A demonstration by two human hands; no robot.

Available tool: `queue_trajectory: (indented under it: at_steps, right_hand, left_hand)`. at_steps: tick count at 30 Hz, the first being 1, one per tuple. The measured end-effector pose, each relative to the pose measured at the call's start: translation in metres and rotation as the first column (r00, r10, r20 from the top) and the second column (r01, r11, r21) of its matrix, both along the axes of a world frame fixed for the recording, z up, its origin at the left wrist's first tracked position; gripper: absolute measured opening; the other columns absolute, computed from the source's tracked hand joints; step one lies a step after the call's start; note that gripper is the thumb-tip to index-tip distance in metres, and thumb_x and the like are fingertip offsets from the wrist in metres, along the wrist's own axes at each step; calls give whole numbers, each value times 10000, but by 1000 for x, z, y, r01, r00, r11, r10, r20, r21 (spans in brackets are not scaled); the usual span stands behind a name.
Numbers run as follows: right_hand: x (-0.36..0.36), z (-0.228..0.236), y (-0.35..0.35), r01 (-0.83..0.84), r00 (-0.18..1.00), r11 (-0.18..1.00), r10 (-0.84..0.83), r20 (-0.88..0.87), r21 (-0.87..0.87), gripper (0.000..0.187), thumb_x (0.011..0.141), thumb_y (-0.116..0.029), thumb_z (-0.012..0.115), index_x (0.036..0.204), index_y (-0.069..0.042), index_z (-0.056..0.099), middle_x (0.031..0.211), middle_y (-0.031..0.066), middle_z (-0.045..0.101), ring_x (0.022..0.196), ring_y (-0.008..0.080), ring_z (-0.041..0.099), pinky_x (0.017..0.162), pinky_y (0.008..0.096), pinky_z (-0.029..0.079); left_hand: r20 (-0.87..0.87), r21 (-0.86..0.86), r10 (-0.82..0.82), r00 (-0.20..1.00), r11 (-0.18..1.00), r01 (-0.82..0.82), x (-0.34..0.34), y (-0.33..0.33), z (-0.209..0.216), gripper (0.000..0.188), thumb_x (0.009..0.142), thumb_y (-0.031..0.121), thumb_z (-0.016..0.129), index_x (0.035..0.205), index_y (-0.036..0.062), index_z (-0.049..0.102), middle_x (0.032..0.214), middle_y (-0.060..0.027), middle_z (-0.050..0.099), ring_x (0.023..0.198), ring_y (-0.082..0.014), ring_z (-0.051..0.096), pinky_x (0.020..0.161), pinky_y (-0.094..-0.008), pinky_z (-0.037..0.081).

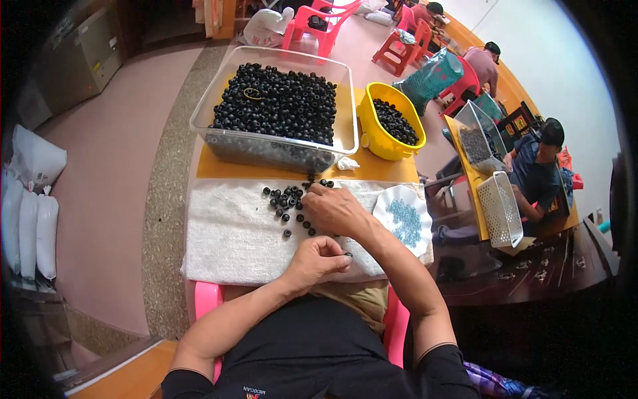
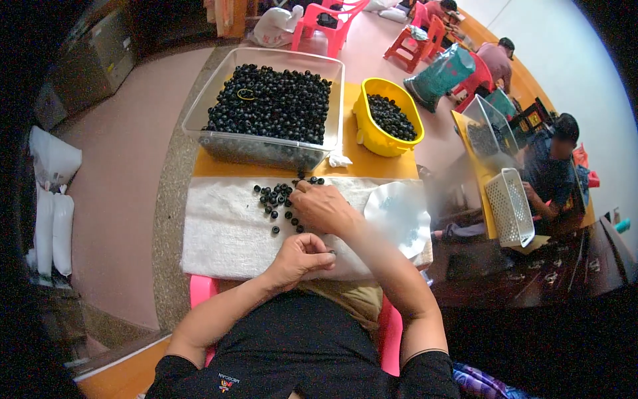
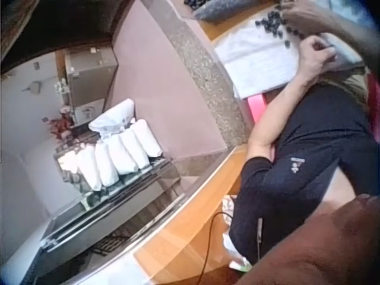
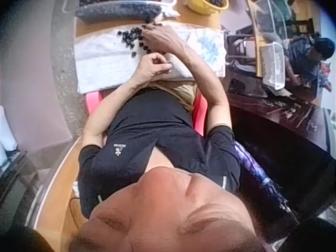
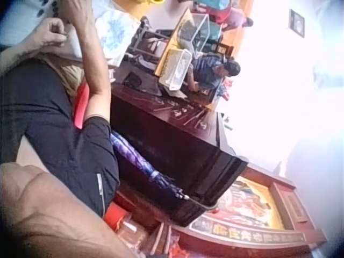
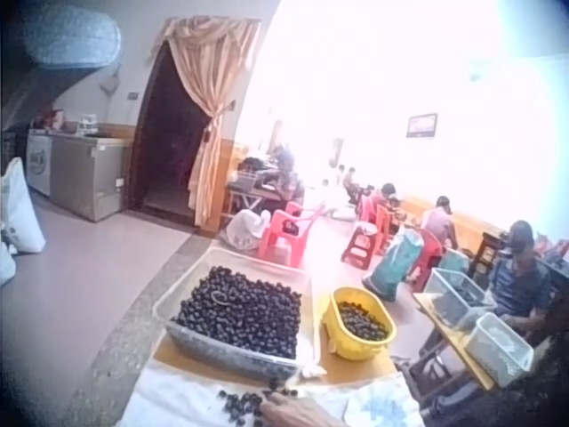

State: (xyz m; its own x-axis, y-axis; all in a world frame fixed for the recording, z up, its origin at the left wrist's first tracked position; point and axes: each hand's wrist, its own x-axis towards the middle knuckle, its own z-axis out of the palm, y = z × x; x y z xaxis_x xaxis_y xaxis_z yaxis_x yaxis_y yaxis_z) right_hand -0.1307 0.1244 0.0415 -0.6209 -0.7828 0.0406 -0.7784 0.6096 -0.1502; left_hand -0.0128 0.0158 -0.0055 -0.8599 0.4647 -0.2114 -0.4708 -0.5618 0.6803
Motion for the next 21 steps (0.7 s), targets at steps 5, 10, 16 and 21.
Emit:
queue_trajectory:
  at_steps: [5,10,16,21]
  right_hand:
    - [5,7,17,47,997,951,-24,79,-306,132,833,-73,636,959,-41,658,910,137,638,783,321,653,685,399,529]
    - [20,7,42,128,966,864,2,257,-487,143,829,-14,688,968,-34,662,853,74,639,729,187,629,670,278,505]
    - [43,10,72,584,555,671,80,828,-457,128,869,-81,688,944,21,679,819,31,673,756,92,612,667,266,515]
    - [57,13,90,586,392,730,125,911,-352,128,910,-96,680,950,24,664,837,25,660,774,96,628,720,239,522]
  left_hand:
    - [-4,-16,0,1000,1000,0,2,0,5,149,842,4,726,872,18,580,836,-71,659,767,-169,688,722,-280,595]
    - [-14,-52,22,1000,998,-23,3,0,6,132,842,-4,717,883,6,592,835,-65,651,750,-153,675,723,-281,593]
    - [-3,5,76,997,997,-75,1,1,5,117,849,-16,698,926,1,611,880,-59,654,783,-136,655,771,-301,592]
    - [-33,7,71,997,997,-71,2,1,7,124,867,12,699,972,-10,637,909,-59,671,806,-120,654,766,-264,569]
